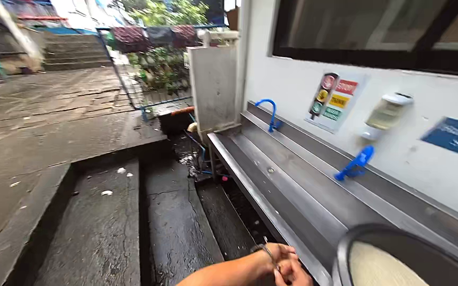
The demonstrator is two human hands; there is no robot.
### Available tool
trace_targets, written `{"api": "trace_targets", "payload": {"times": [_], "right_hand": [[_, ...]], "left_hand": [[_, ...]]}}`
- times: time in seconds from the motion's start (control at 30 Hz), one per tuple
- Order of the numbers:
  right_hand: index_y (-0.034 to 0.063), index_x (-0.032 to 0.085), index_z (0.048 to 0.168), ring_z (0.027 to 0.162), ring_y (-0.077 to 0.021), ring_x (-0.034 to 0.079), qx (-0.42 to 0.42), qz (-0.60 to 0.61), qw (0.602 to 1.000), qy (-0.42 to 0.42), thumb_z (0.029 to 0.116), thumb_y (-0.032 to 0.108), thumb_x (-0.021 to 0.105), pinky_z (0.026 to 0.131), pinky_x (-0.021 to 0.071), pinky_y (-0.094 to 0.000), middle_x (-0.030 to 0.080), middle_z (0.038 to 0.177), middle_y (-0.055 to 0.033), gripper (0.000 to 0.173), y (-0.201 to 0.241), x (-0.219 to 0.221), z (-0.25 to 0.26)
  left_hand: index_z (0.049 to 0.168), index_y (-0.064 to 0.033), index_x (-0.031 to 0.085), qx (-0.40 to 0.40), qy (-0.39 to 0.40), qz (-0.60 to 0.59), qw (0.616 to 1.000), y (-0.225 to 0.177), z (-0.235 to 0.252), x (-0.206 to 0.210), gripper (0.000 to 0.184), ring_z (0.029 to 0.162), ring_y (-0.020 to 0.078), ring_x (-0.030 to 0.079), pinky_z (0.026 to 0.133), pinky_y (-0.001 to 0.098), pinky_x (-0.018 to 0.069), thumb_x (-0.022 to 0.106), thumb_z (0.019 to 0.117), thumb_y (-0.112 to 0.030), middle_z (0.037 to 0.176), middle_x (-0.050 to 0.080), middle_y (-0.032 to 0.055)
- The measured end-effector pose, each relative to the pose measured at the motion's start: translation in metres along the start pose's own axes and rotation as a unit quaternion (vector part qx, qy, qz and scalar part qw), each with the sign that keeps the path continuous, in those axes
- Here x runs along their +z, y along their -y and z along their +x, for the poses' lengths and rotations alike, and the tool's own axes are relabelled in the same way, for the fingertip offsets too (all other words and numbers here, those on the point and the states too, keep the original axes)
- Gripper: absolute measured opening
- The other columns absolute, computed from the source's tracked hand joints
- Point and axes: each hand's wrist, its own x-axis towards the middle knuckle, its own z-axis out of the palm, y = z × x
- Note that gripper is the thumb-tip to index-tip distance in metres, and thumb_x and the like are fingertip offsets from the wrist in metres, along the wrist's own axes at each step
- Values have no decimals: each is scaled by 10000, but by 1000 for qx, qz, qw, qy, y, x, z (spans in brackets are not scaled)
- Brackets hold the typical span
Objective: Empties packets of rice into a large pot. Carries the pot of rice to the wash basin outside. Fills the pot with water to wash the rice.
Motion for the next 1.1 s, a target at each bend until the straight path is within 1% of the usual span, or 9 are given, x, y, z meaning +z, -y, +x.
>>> {"api": "trace_targets", "payload": {"times": [0.1,0.23,0.4,0.5,0.53,0.63,0.73,0.87,1.1], "right_hand": [[-66,617,1119,728,-141,695,138,81,987,-36,815,75,753,671,620,-327,693,893,-110,361,-19,15,-21],[-63,506,1341,764,-171,683,266,187,945,-2,913,31,645,711,603,-354,683,967,-138,459,-25,6,-64],[-19,742,1172,938,-203,717,158,-2,983,-90,953,76,648,879,597,-348,737,1056,-160,257,-16,-36,-107],[21,782,1061,924,-221,730,115,-131,978,-111,973,116,653,875,606,-344,745,1003,-140,182,6,-76,-129],[30,790,1045,907,-219,730,114,-154,975,-107,973,130,657,860,608,-345,745,979,-131,181,17,-90,-137],[88,813,1003,896,-180,723,118,-162,978,-49,967,187,675,849,599,-335,753,936,-76,174,57,-128,-161],[88,808,965,876,-174,730,66,-113,991,25,957,164,679,811,595,-329,759,916,-66,150,76,-138,-181],[-21,771,925,864,-294,738,111,-68,988,84,905,0,687,784,605,-447,746,911,-162,88,62,-120,-199],[-149,654,1166,1147,-526,631,345,-109,902,237,1010,-21,523,974,494,-647,632,1222,-363,241,15,-76,-206]], "left_hand": [[1141,-59,604,-4,62,141,988,38,-3,-24,255,663,58,586,642,247,521,356,1094,-92,785,621,-29],[1143,-61,615,-86,134,320,934,67,-16,-37,170,774,75,634,738,291,550,491,1031,-28,887,658,-12],[1411,5,503,-95,349,386,849,49,-49,-13,396,1123,53,629,1019,287,511,481,1017,-30,1268,654,42],[1179,28,664,-35,370,455,810,57,-51,-6,249,1103,73,629,1008,287,498,538,1033,-128,1186,680,59],[1124,60,706,-16,395,501,770,65,-46,-5,274,1214,152,595,1094,338,441,566,1028,-155,1259,666,124],[1359,39,630,-72,486,680,544,96,-27,20,423,1475,420,388,1233,564,234,503,1091,-263,1545,485,241],[1322,69,645,-38,553,744,374,132,-3,37,319,1364,534,481,1118,677,353,549,1038,-43,1504,488,316],[1332,58,645,85,597,670,434,113,-3,47,563,1372,413,548,1120,576,443,630,796,229,1545,496,231],[1366,57,616,105,600,684,402,133,-8,59,403,1417,404,507,1153,545,414,485,990,115,1566,470,230]]}}
